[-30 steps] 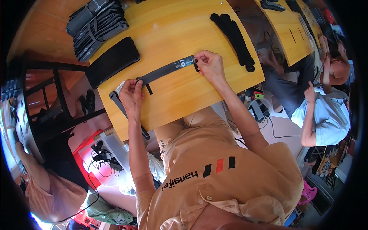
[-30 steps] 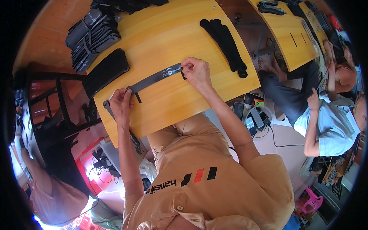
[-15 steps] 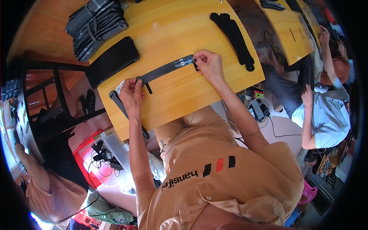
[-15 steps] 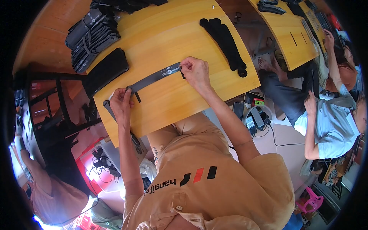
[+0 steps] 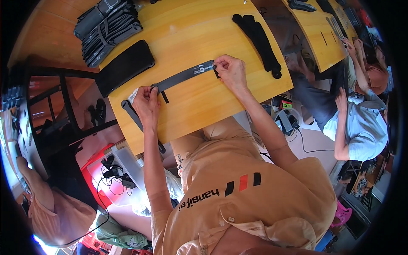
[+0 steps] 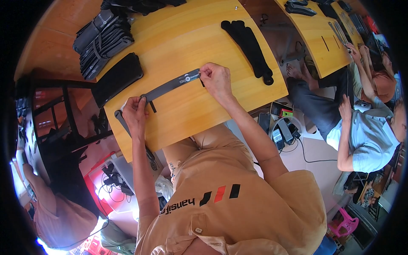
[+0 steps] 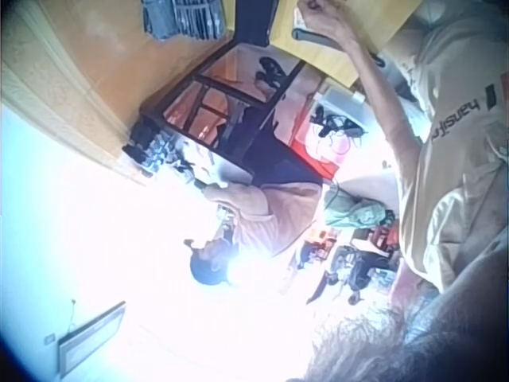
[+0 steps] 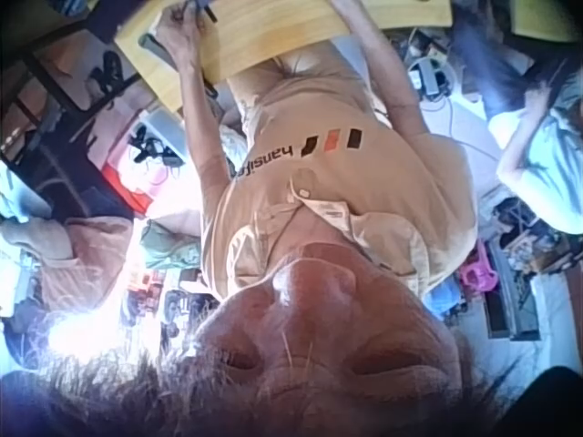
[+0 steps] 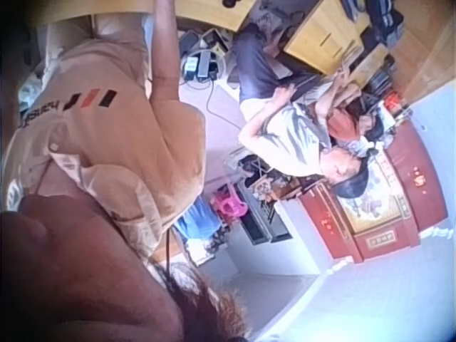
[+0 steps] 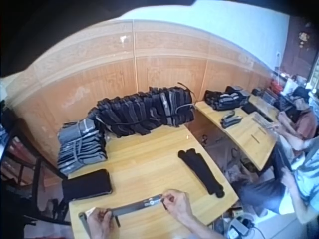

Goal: Assembling plastic clips and buckles onto textile webbing straps.

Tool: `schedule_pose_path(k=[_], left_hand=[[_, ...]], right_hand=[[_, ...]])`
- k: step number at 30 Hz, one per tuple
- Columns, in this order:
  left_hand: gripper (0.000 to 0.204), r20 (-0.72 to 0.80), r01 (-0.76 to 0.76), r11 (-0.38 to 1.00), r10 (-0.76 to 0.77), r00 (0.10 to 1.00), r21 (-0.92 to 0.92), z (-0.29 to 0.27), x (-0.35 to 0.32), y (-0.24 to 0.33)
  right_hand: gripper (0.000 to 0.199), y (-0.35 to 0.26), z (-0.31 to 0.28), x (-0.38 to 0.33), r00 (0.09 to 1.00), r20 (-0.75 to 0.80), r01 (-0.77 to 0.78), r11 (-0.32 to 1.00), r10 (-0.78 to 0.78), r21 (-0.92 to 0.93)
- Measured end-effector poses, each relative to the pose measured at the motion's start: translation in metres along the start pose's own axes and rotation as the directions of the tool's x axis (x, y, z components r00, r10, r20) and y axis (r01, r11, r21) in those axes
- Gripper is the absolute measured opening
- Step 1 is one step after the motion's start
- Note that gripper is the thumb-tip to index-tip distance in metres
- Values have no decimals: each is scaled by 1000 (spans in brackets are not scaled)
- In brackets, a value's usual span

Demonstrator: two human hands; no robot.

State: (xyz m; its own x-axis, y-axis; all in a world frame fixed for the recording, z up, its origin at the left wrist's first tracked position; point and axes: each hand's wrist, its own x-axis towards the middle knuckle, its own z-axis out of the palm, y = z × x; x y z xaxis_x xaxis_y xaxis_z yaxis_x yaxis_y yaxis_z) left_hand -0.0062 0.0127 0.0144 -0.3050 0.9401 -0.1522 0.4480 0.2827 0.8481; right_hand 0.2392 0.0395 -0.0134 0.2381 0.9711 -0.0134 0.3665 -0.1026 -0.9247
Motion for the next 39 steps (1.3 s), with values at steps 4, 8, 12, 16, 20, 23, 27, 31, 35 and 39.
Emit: schedule_pose_path(k=[4,8,12,16,20,23,27,31,35,39], left_hand=[[15,-2,-10,1000,11,1000,17,1,-1,1],[15,-28,-45,998,47,999,52,2,-2,0],[16,-24,-53,996,55,998,73,2,-2,-3],[17,-17,-58,995,60,998,84,2,-1,-1],[16,-40,-111,987,116,992,114,5,1,-11],[13,-103,-130,980,147,984,150,8,0,-10],[10,-139,-189,960,220,965,205,10,-3,-11],[9,-168,-307,898,371,913,315,9,-4,-9],[9,-141,-206,955,239,961,212,8,-1,-10],[10,-121,-127,983,143,982,130,5,1,-10]], right_hand=[[4,-1,1,-1,1000,-19,0,1000,0,-7],[4,-1,1,-1,999,-37,20,1000,-21,-20],[4,-6,0,-2,997,-42,65,995,-68,-74],[4,-8,-1,-2,997,-39,60,996,-63,-73],[2,-8,0,-1,997,-37,57,994,-61,-94],[2,-8,-1,1,997,-29,64,990,-68,-122],[1,-9,-1,2,1000,-8,21,995,-22,-93],[2,-9,-1,2,1000,-10,25,993,-27,-117],[2,-1,1,5,998,-32,51,990,-56,-132],[2,-2,1,7,999,-23,23,994,-26,-108]])
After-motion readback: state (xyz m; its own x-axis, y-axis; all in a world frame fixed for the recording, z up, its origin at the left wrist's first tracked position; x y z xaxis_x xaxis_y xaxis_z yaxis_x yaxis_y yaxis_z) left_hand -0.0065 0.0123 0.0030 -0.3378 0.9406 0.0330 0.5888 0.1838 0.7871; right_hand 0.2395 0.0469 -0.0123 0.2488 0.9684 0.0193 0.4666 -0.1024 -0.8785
